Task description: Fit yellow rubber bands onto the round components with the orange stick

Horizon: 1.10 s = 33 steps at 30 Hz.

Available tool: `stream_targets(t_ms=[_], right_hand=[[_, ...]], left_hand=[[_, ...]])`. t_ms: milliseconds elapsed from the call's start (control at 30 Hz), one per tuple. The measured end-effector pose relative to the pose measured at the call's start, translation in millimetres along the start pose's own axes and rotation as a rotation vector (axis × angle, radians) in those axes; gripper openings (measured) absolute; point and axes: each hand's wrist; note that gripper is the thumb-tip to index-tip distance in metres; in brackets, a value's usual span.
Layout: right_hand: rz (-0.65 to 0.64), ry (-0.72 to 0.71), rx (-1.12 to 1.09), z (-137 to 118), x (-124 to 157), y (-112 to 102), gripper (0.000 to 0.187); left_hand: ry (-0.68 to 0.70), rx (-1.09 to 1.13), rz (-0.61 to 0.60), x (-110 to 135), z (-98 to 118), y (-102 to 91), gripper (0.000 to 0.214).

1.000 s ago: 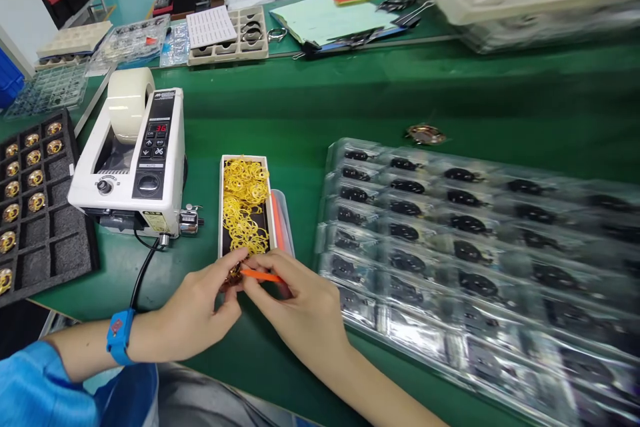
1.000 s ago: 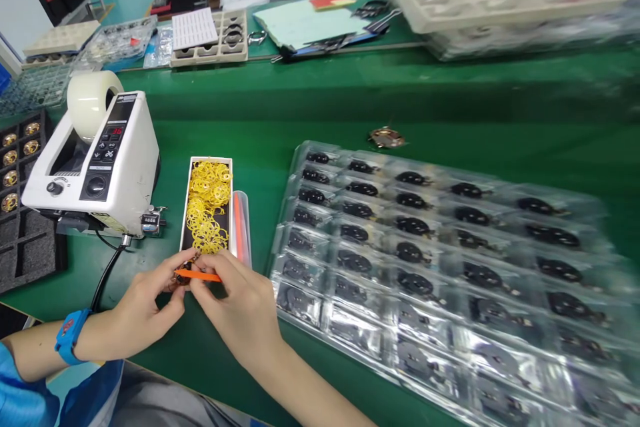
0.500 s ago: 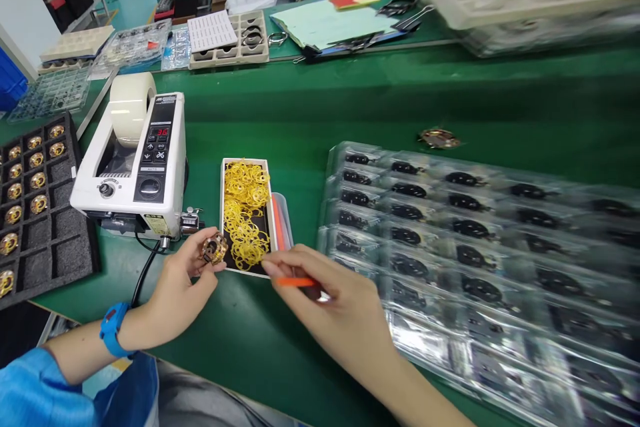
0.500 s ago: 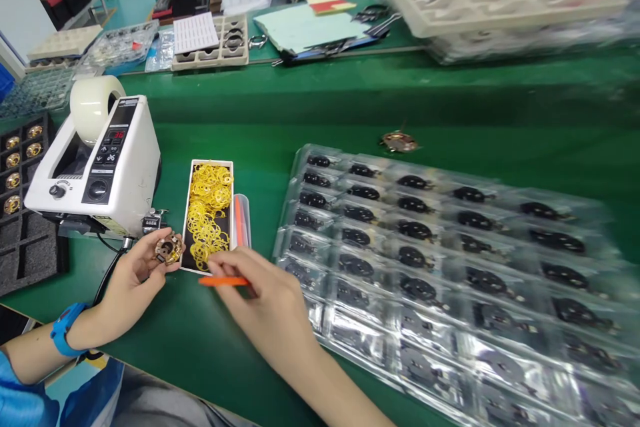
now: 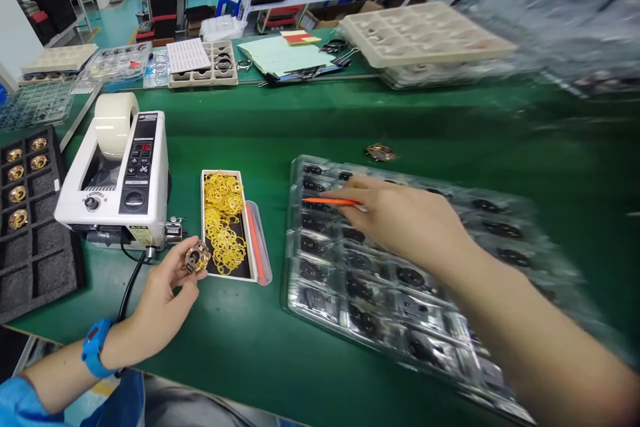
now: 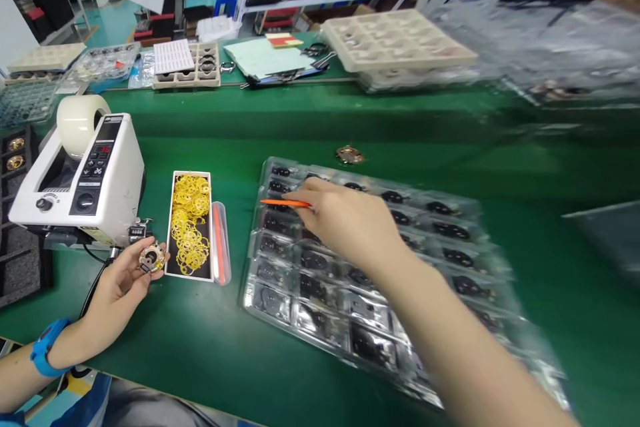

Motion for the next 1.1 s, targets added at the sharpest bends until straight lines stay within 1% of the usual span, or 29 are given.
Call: stream_targets(t_ms=[67, 167, 267, 333, 400, 467, 500, 533, 600, 633, 700, 733, 800, 867, 967, 1100], right_hand=[[-0.066, -0.076, -0.016, 16, -9, 9, 0.036], [-0.128, -0.165, -0.046, 28, -14, 19, 0.034], [-0.135, -0.214, -0.071, 32, -15, 22, 0.031], [-0.124, -0.229, -0.076, 29, -13, 19, 0.032], [-0.066, -0.209, -0.070, 15, -8, 15, 0.034], [0.029, -0.143, -0.114, -10, 0, 8, 0.033], [0.043, -0.095, -0.176, -26, 5, 4, 0.029], [0.066, -0.064, -0.297, -44, 10, 0, 0.025], [0.022, -0.024, -0.567, -82, 21, -8, 0.019], [0.002, -0.011, -0.672, -99, 25, -11, 0.020], [-0.081, 0.029, -0.814, -128, 33, -15, 0.023], [-0.108, 0.052, -0.864, -138, 36, -16, 0.022], [-0.152, 0.103, -0.917, -151, 39, -15, 0.018], [-0.181, 0.151, -0.935, -156, 41, -13, 0.017], [-0.223, 0.199, -0.972, -156, 42, -10, 0.020], [-0.253, 0.222, -1.056, -157, 43, -8, 0.021]], left_hand=[[0.002, -0.011, -0.014, 0, -1, -0.5, 0.053], [0.004, -0.002, -0.015, -1, -3, -0.8, 0.052], [-0.004, 0.054, -0.017, -2, -4, -1.1, 0.050], [-0.013, 0.111, -0.041, -3, -3, -1.6, 0.048], [-0.032, 0.168, -0.080, -4, -2, -2.3, 0.045], [-0.052, 0.220, -0.116, -4, -1, -2.7, 0.043], [-0.060, 0.243, -0.129, -4, 0, -2.7, 0.043], [-0.066, 0.262, -0.142, -4, 0, -2.5, 0.042], [-0.073, 0.282, -0.172, -3, 1, -1.3, 0.041], [-0.074, 0.284, -0.187, -3, 1, -0.4, 0.041], [-0.062, 0.278, -0.210, -3, 1, 1.7, 0.039], [-0.050, 0.271, -0.220, -2, 1, 2.6, 0.039], [-0.030, 0.253, -0.235, -2, 1, 4.0, 0.041], [-0.023, 0.230, -0.248, -1, 0, 4.2, 0.044], [-0.028, 0.174, -0.262, 1, -3, 2.9, 0.047], [-0.002, 0.094, -0.266, 3, -4, 1.8, 0.049]])
Point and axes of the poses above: each hand's wrist, its own x-axis away from the middle knuckle, its own y-axis out of the palm, z = x × y, and after that the axes turned 7 degrees about x, right-handed
